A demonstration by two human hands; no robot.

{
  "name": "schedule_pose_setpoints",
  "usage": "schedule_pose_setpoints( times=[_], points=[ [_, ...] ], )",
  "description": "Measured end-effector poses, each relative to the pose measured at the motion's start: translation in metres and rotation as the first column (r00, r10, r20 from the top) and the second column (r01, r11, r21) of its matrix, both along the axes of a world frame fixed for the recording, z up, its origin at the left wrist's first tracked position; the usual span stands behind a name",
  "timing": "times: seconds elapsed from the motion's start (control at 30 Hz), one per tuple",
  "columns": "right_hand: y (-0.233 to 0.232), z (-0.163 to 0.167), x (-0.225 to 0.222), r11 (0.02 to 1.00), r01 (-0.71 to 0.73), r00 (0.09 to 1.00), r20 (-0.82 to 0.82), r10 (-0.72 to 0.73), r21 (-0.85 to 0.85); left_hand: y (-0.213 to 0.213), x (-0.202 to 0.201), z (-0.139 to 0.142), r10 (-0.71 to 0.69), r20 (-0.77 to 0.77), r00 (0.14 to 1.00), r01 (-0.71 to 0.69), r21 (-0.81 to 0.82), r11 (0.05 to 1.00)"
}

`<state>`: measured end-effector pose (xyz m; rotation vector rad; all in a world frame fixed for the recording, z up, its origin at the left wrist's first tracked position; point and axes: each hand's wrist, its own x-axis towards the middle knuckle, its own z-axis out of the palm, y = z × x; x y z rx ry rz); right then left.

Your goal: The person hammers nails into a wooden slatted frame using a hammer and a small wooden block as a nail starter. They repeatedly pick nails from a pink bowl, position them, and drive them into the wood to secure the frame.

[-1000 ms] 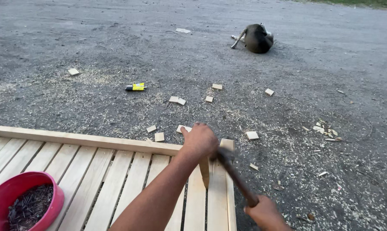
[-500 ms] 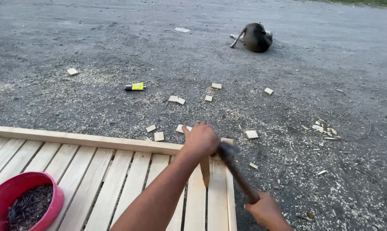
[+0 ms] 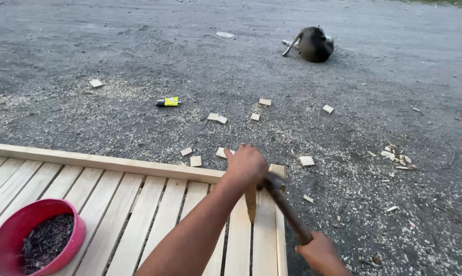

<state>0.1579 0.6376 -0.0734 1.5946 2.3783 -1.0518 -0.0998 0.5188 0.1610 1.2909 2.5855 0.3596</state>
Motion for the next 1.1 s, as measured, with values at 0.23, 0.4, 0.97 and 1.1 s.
schedule_pose_setpoints(
  times=[0.23, 0.4, 0.97, 1.1],
  points=[
    [-0.015, 0.018, -0.005, 0.947, 0.151, 0.986, -0.021, -0.164, -0.285, -0.006, 0.0, 0.0, 0.013, 0.012, 1.0, -0.013, 0.034, 0.999],
    [-0.008, 0.04, 0.002, 0.947, 0.162, 0.981, -0.058, -0.185, -0.279, 0.0, -0.001, 0.005, 0.017, 0.034, 0.999, -0.016, -0.023, 1.0],
    [0.001, 0.017, -0.008, 0.976, 0.059, 0.998, -0.002, -0.06, -0.211, -0.006, 0.003, 0.009, 0.004, 0.044, 0.999, -0.006, 0.038, 0.999],
    [0.006, -0.013, -0.012, 0.995, -0.096, 0.985, 0.142, 0.094, 0.006, -0.006, 0.003, 0.008, -0.006, 0.032, 0.999, 0.003, 0.1, 0.995]
  ],
)
